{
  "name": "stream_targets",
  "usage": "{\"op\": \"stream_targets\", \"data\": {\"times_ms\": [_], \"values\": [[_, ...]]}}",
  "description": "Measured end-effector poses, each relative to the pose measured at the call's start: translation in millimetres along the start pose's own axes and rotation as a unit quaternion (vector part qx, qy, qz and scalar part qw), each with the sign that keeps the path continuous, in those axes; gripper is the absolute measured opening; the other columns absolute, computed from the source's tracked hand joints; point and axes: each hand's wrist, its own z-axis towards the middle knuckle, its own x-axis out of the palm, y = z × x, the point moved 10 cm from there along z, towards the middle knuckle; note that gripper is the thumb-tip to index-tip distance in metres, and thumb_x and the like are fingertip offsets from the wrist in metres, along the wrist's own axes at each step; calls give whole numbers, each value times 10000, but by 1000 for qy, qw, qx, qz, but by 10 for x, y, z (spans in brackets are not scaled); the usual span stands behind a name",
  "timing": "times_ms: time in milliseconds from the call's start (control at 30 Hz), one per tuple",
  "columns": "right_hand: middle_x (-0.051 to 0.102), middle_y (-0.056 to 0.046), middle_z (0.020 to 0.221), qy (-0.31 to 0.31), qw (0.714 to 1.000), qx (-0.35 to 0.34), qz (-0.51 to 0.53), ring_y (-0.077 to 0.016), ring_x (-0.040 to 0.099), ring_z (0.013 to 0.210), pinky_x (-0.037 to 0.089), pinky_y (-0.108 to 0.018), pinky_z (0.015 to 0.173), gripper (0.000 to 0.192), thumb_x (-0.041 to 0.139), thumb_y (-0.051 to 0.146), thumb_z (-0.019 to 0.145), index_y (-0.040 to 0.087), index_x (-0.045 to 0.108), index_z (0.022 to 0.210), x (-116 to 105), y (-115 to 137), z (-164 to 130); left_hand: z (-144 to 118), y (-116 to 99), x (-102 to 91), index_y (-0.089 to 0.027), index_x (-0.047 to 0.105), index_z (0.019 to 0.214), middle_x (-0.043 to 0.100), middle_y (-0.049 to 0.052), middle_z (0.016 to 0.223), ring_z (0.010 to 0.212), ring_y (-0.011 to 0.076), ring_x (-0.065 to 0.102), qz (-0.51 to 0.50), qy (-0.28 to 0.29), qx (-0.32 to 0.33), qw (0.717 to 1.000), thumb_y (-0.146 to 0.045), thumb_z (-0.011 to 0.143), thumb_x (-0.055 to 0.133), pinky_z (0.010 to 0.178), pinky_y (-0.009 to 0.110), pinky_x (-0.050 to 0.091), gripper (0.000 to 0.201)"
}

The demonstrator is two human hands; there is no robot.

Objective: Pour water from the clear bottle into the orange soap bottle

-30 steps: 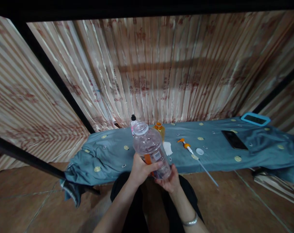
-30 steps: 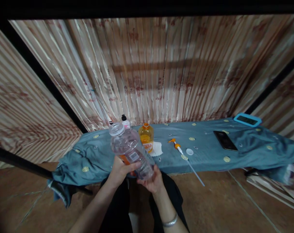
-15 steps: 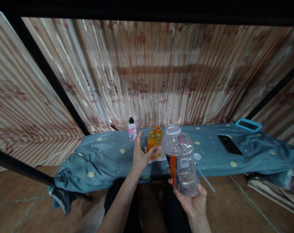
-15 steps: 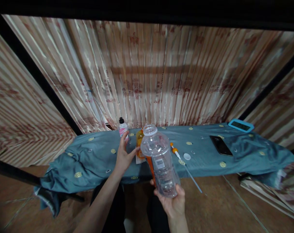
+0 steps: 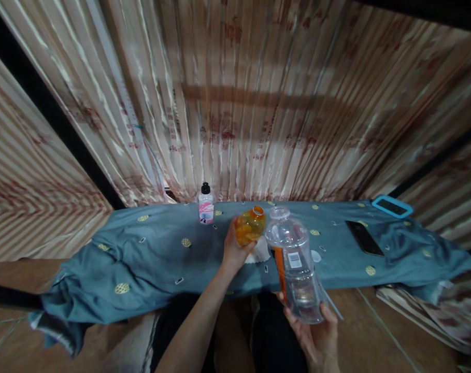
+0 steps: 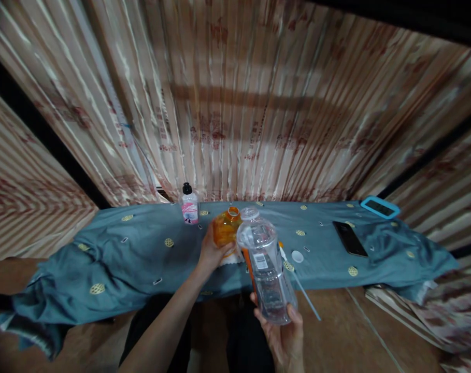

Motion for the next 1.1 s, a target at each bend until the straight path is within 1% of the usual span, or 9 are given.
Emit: {"op": "stream_targets", "data": {"times_ms": [133,267,467,667,800,900,1000,1100], "values": [[748,-146,1008,-26,1000,-8,-4,-351,725,866,613,-361,630,522,882,407,470,275,761,960,7,13,8,5,54,-6,-206,476,1292,581,115,1301,1230,302,559,8,-5,-7,1000,-186,616,797,1093,492,417,748],[760,-115,963,-50,998,-28,-7,-347,730,813,609,-348,594,551,891,409,432,308,753,956,58,46,-26,20,100,18,-194,483,1287,590,113,1281,1220,300,564,18,-3,-12,1000,-184,618,793,1081,482,433,738],[762,-112,952,-65,997,-30,-14,-358,729,791,607,-354,578,565,895,406,415,283,750,947,127,59,-73,28,71,54,-195,486,1284,588,115,1292,1224,295,563,33,0,7,999,-183,627,778,1081,480,435,720],[763,-117,907,-80,996,-24,-19,-354,730,746,596,-329,538,550,884,436,406,275,756,916,132,57,-72,35,61,51,-192,483,1264,607,118,1264,1199,298,582,61,-6,0,998,-169,595,793,1063,482,450,738],[760,-124,899,-81,996,-16,-21,-328,731,718,581,-288,515,541,869,477,411,252,752,890,123,46,-64,29,45,61,-195,471,1266,617,116,1257,1192,289,587,69,-4,-2,998,-168,604,799,1045,486,459,740],[754,-121,932,-73,997,-10,-25,-308,728,716,575,-277,517,577,871,467,404,260,737,926,126,41,-54,24,38,61,-192,464,1272,606,126,1280,1217,293,571,67,-2,-3,998,-180,607,811,1055,496,447,750],[751,-98,909,-81,996,-13,-25,-273,719,684,562,-263,502,609,872,463,393,293,721,957,104,60,-53,24,42,61,-196,463,1278,601,129,1290,1233,297,560,60,1,-7,998,-176,601,822,1060,497,444,767],[745,-112,902,-92,995,-6,-28,-256,710,669,549,-242,482,671,875,470,365,276,714,986,91,56,-59,26,40,64,-192,465,1281,594,133,1300,1241,301,554,57,5,-11,998,-164,591,829,1072,505,434,781]]}}
